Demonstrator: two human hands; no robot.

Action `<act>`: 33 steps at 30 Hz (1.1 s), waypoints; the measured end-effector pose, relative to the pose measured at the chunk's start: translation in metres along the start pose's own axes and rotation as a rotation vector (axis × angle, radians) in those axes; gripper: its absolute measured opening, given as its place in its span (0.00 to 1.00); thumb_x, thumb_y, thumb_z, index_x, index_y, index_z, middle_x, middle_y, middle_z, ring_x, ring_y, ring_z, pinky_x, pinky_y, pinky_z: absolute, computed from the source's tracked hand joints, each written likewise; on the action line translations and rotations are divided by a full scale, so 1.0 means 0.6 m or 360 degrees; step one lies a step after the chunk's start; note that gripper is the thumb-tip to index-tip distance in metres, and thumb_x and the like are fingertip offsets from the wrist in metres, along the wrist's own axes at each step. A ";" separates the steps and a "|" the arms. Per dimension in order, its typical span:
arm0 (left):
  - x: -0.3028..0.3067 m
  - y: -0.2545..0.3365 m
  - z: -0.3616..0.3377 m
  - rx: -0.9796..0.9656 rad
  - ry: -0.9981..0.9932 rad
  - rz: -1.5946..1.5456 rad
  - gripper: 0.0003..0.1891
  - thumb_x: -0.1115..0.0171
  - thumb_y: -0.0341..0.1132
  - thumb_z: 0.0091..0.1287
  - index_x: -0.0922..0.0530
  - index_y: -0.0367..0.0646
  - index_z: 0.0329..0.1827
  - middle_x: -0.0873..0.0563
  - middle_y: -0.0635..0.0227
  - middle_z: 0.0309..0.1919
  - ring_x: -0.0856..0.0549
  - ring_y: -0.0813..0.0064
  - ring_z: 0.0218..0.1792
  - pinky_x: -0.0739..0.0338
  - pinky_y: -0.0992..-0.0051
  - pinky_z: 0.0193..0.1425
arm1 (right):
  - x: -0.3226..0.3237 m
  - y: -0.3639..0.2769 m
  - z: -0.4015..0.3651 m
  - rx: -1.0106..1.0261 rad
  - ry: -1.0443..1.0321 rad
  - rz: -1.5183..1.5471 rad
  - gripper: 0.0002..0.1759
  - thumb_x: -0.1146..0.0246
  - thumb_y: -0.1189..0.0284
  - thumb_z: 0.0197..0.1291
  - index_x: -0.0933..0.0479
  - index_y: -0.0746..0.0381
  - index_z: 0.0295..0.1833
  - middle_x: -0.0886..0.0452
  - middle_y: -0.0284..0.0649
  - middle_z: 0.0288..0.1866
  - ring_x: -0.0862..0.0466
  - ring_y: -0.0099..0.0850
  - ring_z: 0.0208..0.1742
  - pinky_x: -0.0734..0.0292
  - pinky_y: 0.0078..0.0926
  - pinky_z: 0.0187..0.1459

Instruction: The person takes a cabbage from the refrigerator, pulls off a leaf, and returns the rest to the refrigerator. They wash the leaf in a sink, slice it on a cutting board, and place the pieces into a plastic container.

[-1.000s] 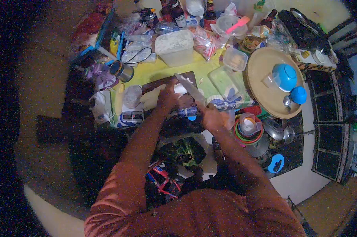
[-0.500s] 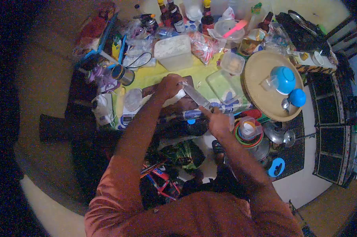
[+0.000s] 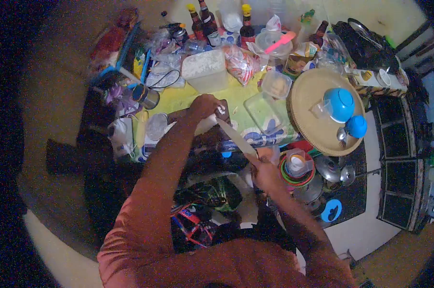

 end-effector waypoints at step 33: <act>0.016 -0.006 -0.192 -0.0112 0.0638 -0.0458 0.16 0.35 0.38 0.54 0.18 0.52 0.48 0.17 0.65 0.45 0.21 0.59 0.49 0.28 0.60 0.56 | -0.043 -0.079 0.069 -0.0025 -0.0187 0.0294 0.37 0.49 0.79 0.63 0.51 0.57 0.77 0.21 0.61 0.44 0.21 0.58 0.47 0.28 0.48 0.50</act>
Point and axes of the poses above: each hand's wrist, its own z-axis towards the middle knuckle, its own x-axis out of the back of the hand, y = z × x, the point moved 3 cm from there along z, towards the middle knuckle
